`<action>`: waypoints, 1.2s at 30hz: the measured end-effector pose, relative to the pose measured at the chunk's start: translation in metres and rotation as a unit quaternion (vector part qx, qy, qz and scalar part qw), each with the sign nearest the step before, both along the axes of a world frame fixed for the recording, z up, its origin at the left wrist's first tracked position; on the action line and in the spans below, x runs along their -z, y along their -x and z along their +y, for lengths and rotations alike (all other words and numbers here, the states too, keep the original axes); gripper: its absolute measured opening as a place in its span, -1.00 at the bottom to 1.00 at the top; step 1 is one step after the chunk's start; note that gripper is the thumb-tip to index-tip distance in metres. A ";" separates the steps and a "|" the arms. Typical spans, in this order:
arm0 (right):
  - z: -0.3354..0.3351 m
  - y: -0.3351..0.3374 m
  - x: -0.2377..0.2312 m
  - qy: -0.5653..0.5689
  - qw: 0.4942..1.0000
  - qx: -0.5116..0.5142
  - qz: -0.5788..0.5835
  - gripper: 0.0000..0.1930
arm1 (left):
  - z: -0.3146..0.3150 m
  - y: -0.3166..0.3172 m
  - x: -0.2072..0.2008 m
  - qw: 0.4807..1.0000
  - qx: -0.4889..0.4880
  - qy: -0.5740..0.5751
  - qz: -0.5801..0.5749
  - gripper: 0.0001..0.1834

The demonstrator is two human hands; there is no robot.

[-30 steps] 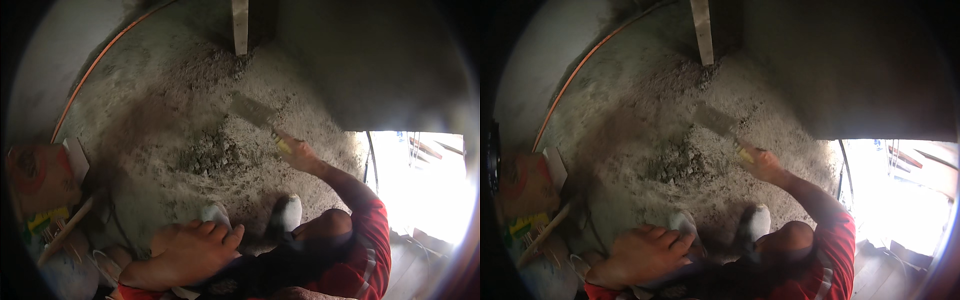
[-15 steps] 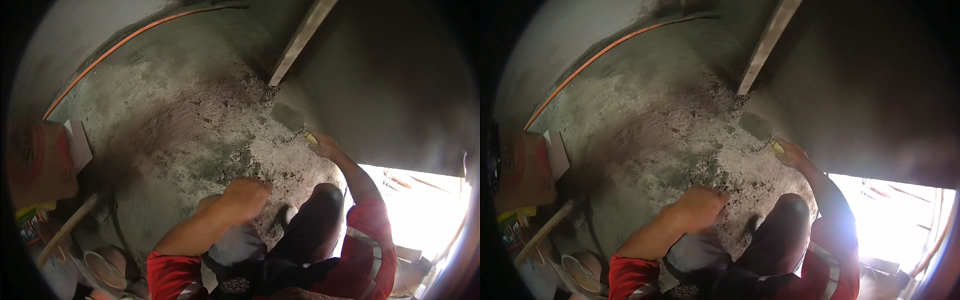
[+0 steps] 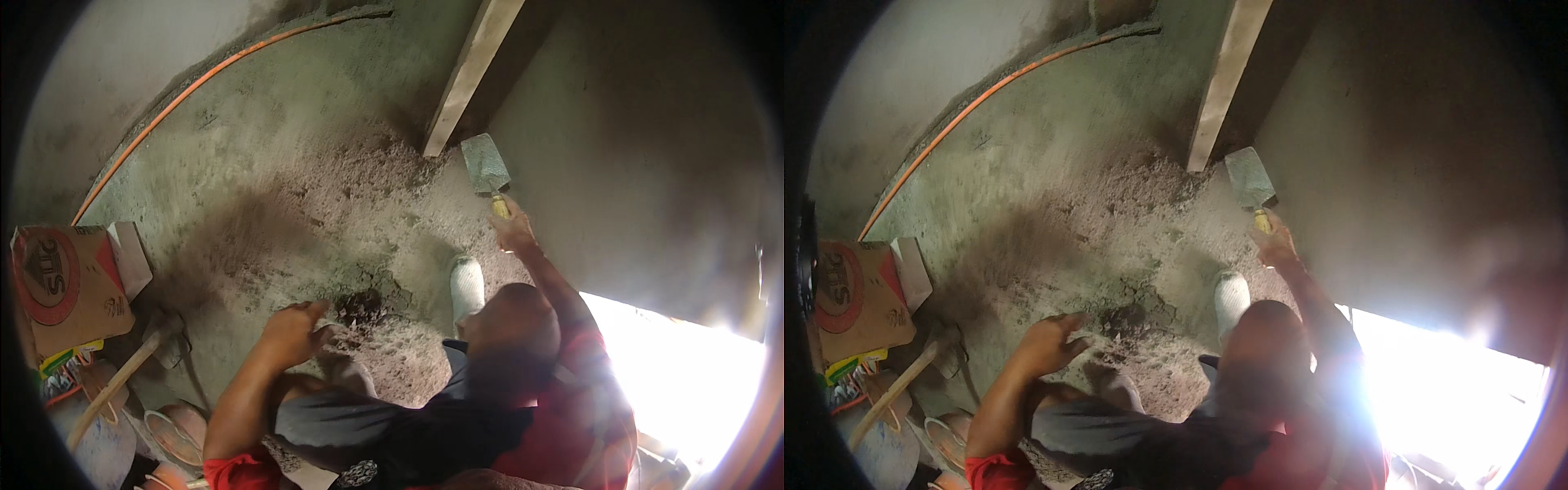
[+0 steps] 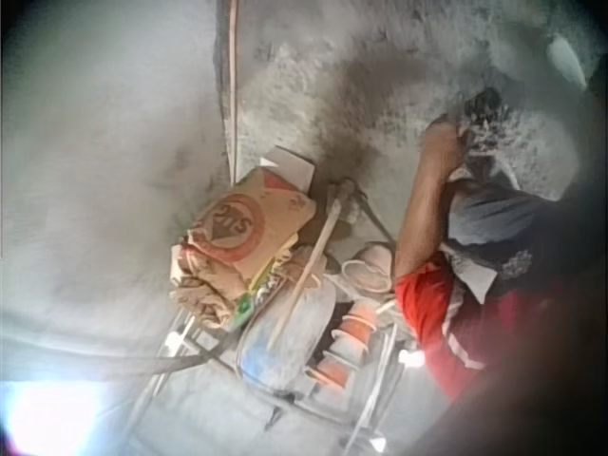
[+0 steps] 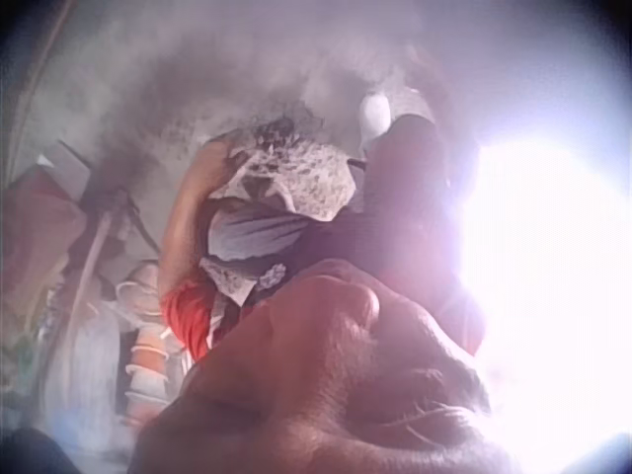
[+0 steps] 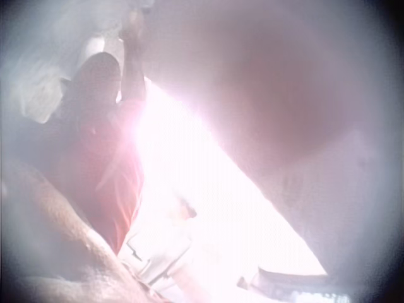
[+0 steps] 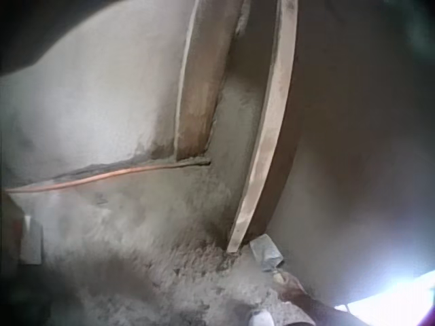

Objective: The person uses a trowel to spread and level wet concrete on the floor, moving material from a pile and smoothing it along the wall and around a vertical post. The person also briefly adjusts the head-mounted camera at the start.

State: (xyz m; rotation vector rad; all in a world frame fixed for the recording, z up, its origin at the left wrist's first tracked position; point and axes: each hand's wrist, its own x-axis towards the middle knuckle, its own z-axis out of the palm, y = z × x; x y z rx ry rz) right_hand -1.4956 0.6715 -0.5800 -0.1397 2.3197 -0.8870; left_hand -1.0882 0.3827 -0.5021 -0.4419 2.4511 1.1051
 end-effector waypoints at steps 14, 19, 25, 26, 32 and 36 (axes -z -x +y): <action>0.067 0.032 0.024 0.162 0.961 -0.038 -0.219 -0.32 | 0.000 0.308 0.089 0.926 -0.285 -0.003 0.248 -0.21; 0.127 0.040 0.041 0.166 0.944 0.021 -0.285 -0.22 | -0.016 0.404 0.112 0.886 -0.300 -0.107 0.336 -0.35; 0.068 0.089 0.054 0.149 0.962 -0.033 -0.227 -0.27 | -0.013 0.424 0.115 0.869 -0.297 -0.199 0.343 -0.66; 0.032 0.084 0.060 0.162 0.954 -0.030 -0.251 -0.28 | -0.021 0.399 0.111 0.856 -0.329 -0.188 0.352 -0.71; -0.046 0.134 0.064 0.156 0.959 0.013 -0.238 -0.31 | -0.069 0.379 0.104 0.819 -0.392 -0.145 0.394 -0.73; -0.093 0.142 0.063 0.171 0.957 -0.013 -0.233 -0.30 | -0.098 0.358 0.104 0.845 -0.385 -0.100 0.357 -0.67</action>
